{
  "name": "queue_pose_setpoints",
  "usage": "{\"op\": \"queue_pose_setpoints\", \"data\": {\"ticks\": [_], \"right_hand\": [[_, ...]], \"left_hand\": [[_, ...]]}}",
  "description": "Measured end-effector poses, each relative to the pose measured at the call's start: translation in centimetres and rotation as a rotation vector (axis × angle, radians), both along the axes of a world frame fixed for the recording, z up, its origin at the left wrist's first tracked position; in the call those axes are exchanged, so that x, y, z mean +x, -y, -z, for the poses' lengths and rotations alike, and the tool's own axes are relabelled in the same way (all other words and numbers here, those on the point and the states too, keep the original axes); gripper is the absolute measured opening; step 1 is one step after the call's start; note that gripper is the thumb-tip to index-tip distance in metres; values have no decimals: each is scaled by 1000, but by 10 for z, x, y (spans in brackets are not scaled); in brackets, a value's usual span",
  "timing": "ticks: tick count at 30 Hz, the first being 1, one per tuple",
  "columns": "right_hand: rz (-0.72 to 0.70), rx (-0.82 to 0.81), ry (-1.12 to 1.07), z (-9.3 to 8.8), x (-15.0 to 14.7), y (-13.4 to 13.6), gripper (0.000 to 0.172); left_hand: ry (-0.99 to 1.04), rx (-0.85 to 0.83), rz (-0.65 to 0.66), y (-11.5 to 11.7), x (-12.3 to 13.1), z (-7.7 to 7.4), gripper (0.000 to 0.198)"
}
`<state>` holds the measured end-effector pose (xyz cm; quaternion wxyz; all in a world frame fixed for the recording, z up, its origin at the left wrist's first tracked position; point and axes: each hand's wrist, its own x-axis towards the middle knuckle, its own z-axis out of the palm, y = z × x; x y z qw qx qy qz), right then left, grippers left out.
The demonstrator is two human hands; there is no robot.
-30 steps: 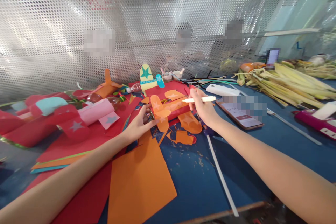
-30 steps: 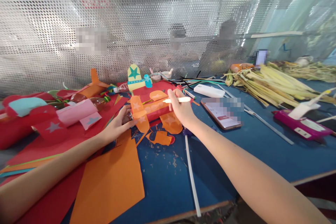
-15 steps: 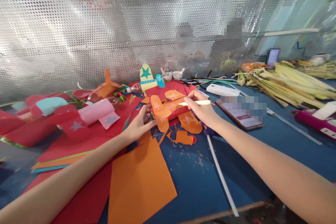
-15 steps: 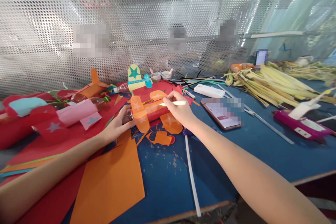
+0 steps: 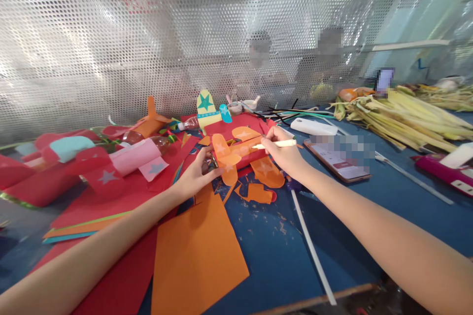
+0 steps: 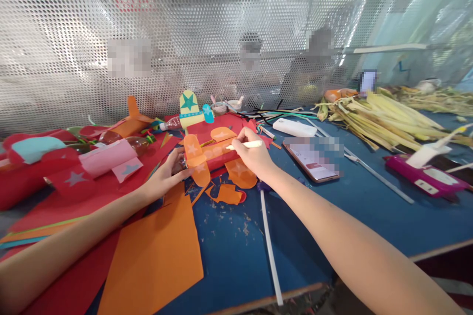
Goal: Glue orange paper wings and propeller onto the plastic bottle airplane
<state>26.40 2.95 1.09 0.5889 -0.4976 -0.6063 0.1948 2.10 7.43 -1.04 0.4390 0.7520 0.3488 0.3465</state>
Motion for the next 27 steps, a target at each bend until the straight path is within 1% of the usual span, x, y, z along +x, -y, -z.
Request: {"op": "queue_pose_setpoints", "data": {"ticks": [19,27], "right_hand": [[6,-16,26,-2,0,1,22],[5,4,35,-2,0,0,21]], "left_hand": [[5,9,7,-2,-1,2,60],[15,6,-4,-1,0,1,61]]}}
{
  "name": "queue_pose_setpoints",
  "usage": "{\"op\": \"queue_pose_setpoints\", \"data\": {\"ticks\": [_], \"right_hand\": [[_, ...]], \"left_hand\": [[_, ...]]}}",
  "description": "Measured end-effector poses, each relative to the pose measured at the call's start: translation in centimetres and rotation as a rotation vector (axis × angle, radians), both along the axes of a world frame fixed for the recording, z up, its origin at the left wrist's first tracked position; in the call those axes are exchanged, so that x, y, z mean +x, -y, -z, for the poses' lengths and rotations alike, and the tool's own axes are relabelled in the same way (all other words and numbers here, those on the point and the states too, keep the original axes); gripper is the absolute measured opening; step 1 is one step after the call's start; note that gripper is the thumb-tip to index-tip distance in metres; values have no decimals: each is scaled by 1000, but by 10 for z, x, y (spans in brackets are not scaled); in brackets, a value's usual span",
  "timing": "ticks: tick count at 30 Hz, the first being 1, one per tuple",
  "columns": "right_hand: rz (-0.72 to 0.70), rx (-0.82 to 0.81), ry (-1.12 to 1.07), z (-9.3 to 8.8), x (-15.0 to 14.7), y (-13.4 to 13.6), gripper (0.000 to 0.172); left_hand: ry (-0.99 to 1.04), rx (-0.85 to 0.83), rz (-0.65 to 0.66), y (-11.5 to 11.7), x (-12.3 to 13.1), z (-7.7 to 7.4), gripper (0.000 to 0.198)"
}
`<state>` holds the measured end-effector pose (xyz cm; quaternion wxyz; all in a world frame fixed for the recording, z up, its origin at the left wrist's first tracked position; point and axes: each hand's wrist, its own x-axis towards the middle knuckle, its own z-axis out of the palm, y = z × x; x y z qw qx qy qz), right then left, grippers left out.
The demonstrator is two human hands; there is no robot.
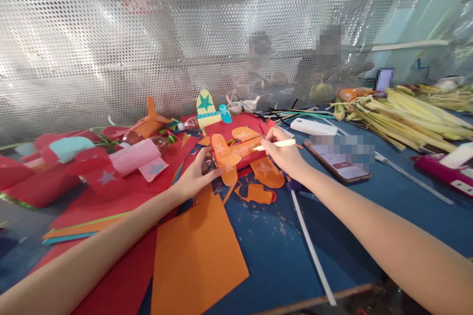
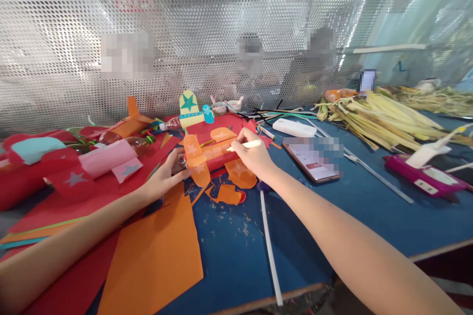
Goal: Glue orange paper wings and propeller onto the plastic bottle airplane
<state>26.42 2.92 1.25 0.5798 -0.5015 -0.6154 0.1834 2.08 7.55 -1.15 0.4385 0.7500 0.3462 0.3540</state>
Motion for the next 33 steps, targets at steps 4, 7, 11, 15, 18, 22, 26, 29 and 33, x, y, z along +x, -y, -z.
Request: {"op": "queue_pose_setpoints", "data": {"ticks": [4,7,11,15,18,22,26,29,33], "right_hand": [[-15,-2,-15,1,0,0,19],[-13,-18,-13,1,0,0,19],[-13,-6,-4,2,1,-1,19],[-17,4,3,2,1,-1,19],[3,-11,13,2,2,-1,21],[-11,-19,0,3,2,-1,20],[-17,-19,-5,3,1,-1,19],[-8,-21,-11,1,1,0,20],[-20,-6,-9,0,0,1,20]], "left_hand": [[2,-10,2,0,0,0,60],[-2,-6,0,1,0,-1,61],[-47,12,-2,1,0,-2,61],[-66,26,-4,1,0,-2,63],[-61,26,0,0,0,-1,62],[-54,22,-3,1,0,-2,61],[-46,16,3,1,0,-2,61],[-45,6,14,1,0,-2,60],[-51,7,3,1,-1,-1,61]]}}
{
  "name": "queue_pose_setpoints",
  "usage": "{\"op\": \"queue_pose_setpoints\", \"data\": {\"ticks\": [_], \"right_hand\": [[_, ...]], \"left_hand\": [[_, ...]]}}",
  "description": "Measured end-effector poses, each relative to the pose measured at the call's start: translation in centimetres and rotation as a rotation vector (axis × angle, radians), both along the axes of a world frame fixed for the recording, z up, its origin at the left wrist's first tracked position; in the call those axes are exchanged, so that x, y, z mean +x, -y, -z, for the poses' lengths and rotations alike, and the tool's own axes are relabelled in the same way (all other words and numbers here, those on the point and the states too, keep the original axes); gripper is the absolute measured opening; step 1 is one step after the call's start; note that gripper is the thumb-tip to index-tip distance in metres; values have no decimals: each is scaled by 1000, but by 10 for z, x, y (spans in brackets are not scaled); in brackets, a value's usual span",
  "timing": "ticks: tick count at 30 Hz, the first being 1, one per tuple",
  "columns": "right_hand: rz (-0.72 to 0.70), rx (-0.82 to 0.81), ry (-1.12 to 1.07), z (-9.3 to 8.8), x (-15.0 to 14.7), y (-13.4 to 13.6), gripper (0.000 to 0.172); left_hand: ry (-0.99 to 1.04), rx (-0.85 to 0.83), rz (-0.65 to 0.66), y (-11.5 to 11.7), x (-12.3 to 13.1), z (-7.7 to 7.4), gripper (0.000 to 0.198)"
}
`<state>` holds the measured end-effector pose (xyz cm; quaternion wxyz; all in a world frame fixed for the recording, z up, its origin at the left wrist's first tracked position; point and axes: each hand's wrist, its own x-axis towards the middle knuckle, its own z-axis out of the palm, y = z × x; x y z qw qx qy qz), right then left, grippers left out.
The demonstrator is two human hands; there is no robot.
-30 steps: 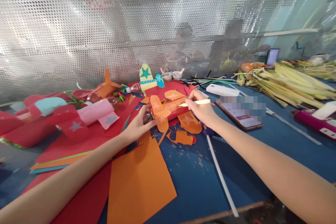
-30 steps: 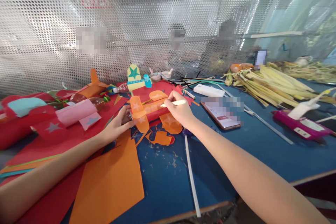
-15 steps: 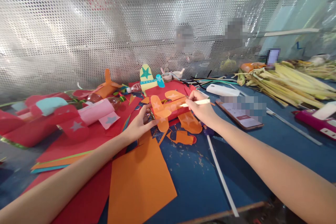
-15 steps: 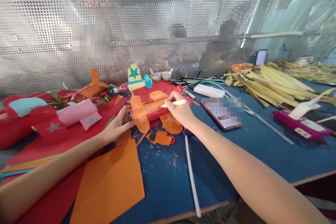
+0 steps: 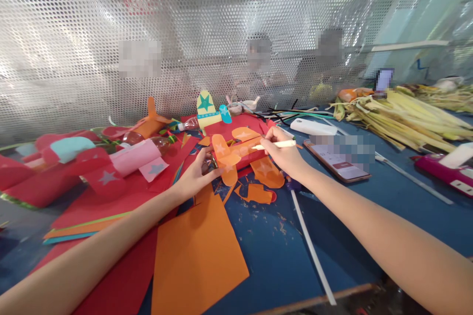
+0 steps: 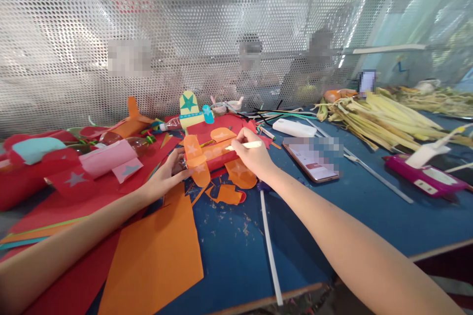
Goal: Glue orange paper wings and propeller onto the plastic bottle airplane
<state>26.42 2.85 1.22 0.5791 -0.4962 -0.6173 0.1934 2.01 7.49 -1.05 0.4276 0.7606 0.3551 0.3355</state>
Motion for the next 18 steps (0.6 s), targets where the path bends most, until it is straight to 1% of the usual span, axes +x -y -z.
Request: {"op": "queue_pose_setpoints", "data": {"ticks": [12,18], "right_hand": [[-10,-8,4,1,1,0,20],[-26,-15,-1,0,0,0,20]], "left_hand": [[16,1,8,0,1,0,63],[23,7,1,0,1,0,60]]}}
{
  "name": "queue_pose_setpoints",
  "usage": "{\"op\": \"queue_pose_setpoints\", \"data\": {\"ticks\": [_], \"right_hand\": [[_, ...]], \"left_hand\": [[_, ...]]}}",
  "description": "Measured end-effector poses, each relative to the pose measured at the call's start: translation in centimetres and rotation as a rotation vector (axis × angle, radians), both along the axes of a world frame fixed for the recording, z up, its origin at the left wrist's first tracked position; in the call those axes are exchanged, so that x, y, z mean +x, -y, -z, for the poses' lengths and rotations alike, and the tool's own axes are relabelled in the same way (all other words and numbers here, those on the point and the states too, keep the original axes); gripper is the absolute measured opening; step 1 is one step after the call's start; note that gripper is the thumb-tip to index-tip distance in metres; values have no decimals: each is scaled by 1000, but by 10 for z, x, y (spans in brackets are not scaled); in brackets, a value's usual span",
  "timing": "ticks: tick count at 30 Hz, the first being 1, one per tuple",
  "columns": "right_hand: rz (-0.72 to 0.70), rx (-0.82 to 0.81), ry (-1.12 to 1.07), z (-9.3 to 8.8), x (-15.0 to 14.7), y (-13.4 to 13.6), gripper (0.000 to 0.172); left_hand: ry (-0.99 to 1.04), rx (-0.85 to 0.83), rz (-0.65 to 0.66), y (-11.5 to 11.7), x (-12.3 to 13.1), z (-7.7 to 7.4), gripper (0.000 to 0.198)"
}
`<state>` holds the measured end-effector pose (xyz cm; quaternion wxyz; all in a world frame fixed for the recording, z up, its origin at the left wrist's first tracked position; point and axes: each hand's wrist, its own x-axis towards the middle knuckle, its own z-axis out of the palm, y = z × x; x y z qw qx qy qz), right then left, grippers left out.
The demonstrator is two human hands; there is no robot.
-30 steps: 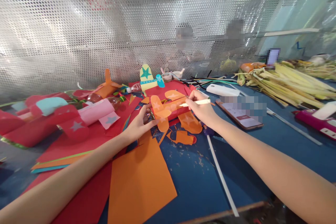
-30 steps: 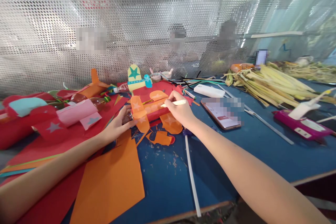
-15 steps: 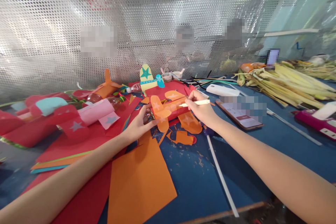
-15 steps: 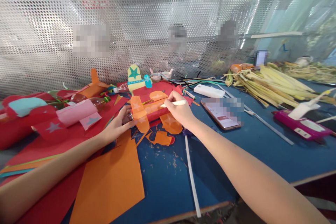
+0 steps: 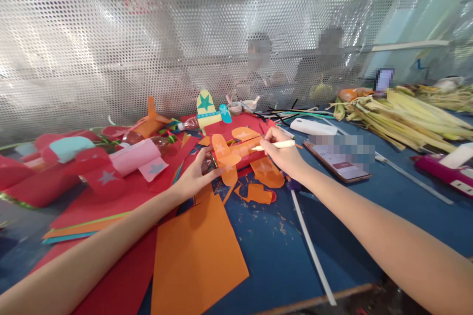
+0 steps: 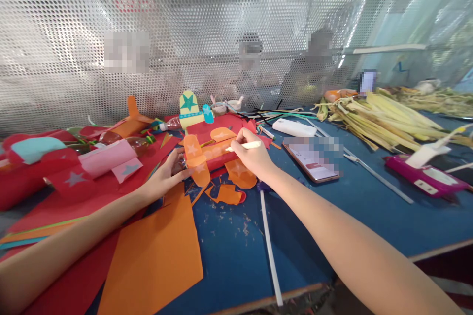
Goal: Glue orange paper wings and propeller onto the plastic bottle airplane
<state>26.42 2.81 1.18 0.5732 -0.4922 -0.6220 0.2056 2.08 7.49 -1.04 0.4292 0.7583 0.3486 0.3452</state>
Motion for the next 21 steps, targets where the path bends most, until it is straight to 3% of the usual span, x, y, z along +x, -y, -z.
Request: {"op": "queue_pose_setpoints", "data": {"ticks": [21], "right_hand": [[17,-10,-5,-1,0,0,21]], "left_hand": [[-10,-9,19,1,0,-1,59]]}}
